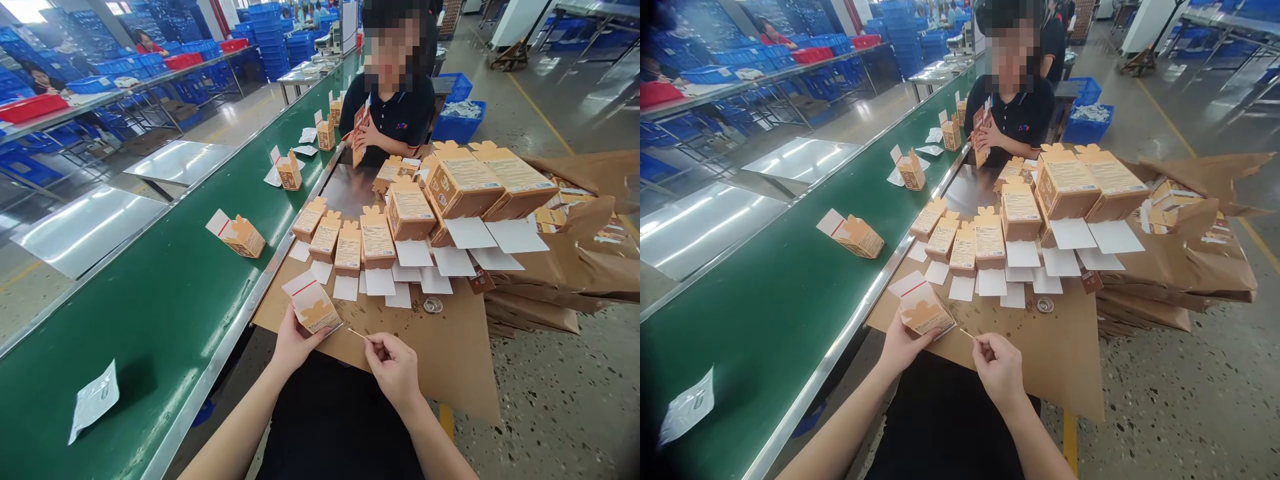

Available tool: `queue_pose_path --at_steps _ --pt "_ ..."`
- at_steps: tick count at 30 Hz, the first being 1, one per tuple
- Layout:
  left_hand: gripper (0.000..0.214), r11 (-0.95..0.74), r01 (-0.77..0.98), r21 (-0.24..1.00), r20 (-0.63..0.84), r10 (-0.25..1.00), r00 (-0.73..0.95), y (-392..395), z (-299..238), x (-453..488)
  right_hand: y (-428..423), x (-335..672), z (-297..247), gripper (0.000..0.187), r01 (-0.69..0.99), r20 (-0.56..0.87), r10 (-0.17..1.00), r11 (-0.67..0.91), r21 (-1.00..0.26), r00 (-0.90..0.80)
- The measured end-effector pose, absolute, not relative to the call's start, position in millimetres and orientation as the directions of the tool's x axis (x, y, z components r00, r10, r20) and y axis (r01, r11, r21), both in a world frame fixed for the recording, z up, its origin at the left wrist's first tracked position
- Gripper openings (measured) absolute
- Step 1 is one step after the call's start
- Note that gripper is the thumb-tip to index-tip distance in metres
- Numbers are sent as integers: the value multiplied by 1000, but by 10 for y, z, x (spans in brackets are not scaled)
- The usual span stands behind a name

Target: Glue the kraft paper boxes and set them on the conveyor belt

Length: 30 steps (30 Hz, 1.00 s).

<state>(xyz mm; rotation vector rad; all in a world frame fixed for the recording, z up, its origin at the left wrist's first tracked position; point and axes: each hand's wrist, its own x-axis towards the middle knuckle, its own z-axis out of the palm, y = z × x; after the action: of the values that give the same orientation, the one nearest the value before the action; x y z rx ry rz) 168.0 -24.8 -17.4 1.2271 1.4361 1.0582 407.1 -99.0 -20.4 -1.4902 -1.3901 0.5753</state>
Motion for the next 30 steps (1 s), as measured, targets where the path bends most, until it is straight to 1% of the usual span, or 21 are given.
queue_pose_path --at_steps 2,5,10,13,14,16,19,21,24,26,27,28,30 --pt "75 106 250 963 -98 994 -45 -318 -196 1709 -1100 4156 -180 29 456 254 932 115 -882 256" --pt "69 84 301 950 -73 996 -47 -371 -231 1743 -1245 4242 -148 29 441 232 929 87 -893 288" --pt "63 71 334 940 -53 997 -61 -382 -246 1817 -1324 4194 -105 31 421 235 928 98 -902 288" --pt "62 72 344 936 -50 996 -71 -361 -212 1732 -1320 4132 -89 35 411 251 928 122 -903 275" --pt "63 73 356 932 -40 994 -99 -341 -193 1645 -1327 4125 -88 37 408 255 927 127 -904 276" --pt "69 84 370 925 6 971 -237 -273 -143 1366 -1355 4142 -99 39 407 254 923 122 -905 288" --pt "82 115 317 942 71 850 -522 -118 -27 775 -1410 4220 -159 44 406 241 914 94 -909 327" --pt "85 167 279 946 57 760 -647 -5 63 387 -1422 4276 -212 48 398 229 913 81 -914 339" --pt "82 308 260 915 -33 701 -712 124 153 2 -1387 4332 -256 49 393 203 926 67 -917 317" --pt "84 323 257 911 -48 701 -711 145 148 -96 -1360 4359 -250 48 404 209 927 69 -912 312" --pt "88 288 270 919 -11 703 -711 129 123 -104 -1357 4374 -241 47 412 222 922 77 -908 316" --pt "92 231 300 926 58 695 -717 95 86 -91 -1365 4394 -230 47 425 235 915 78 -902 329" --pt "93 84 402 912 266 624 -734 2 -5 -15 -1415 4449 -215 46 455 246 883 41 -890 401"
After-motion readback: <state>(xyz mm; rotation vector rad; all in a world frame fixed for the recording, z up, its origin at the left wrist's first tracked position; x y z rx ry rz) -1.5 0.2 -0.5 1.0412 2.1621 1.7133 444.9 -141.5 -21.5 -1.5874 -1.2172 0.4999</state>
